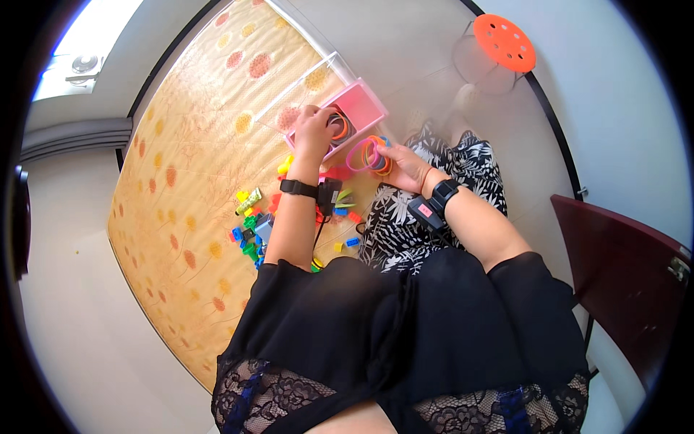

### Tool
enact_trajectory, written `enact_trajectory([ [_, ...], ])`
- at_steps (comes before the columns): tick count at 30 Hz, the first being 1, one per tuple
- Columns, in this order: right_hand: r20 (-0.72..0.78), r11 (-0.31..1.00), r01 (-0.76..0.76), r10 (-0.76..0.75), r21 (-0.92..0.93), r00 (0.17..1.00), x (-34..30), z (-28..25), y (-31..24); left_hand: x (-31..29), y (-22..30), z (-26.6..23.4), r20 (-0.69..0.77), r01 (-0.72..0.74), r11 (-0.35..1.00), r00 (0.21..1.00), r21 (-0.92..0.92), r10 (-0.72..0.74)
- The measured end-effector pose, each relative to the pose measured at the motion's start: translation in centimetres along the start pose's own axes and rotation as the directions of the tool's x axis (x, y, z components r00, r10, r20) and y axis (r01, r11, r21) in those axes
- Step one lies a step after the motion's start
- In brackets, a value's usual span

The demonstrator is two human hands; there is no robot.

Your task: The person sorts various plastic blocks and toys from a pile on the floor into a small pink plastic container and a cardboard box.

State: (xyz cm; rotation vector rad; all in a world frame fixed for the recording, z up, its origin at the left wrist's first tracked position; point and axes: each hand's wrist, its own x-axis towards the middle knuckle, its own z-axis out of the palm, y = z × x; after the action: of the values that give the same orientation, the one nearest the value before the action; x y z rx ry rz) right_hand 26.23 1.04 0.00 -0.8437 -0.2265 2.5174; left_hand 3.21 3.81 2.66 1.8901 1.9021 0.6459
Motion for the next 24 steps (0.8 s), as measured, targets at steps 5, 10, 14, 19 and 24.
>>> enact_trajectory([
  [5, -0.017, 1.000, -0.021, 0.022, 0.009, 1.000, -0.3, 1.1, 0.1, -1.0, -1.7, 2.8, -0.012, -0.195, 0.976, 0.980, 0.095, 0.197],
  [10, -0.018, 1.000, -0.024, 0.024, -0.015, 1.000, -0.6, 0.6, 0.1, 0.2, -0.7, 4.5, 0.118, -0.011, 0.989, 0.993, 0.149, -0.006],
  [14, 0.042, 0.998, -0.055, 0.056, -0.030, 0.998, 0.1, 0.9, 0.5, 0.9, -3.1, 6.5, 0.022, 0.049, 0.954, 0.998, 0.295, -0.058],
  [19, -0.018, 0.997, -0.008, 0.007, -0.083, 1.000, -1.0, 0.3, 0.3, 0.5, 0.4, 2.2, 0.084, -0.008, 1.000, 0.996, 0.007, 0.008],
  [24, 0.028, 0.999, -0.032, 0.033, -0.025, 0.999, -0.5, 0.2, 0.1, -0.7, -1.2, 0.1, -0.035, -0.049, 0.970, 0.999, -0.240, 0.041],
])
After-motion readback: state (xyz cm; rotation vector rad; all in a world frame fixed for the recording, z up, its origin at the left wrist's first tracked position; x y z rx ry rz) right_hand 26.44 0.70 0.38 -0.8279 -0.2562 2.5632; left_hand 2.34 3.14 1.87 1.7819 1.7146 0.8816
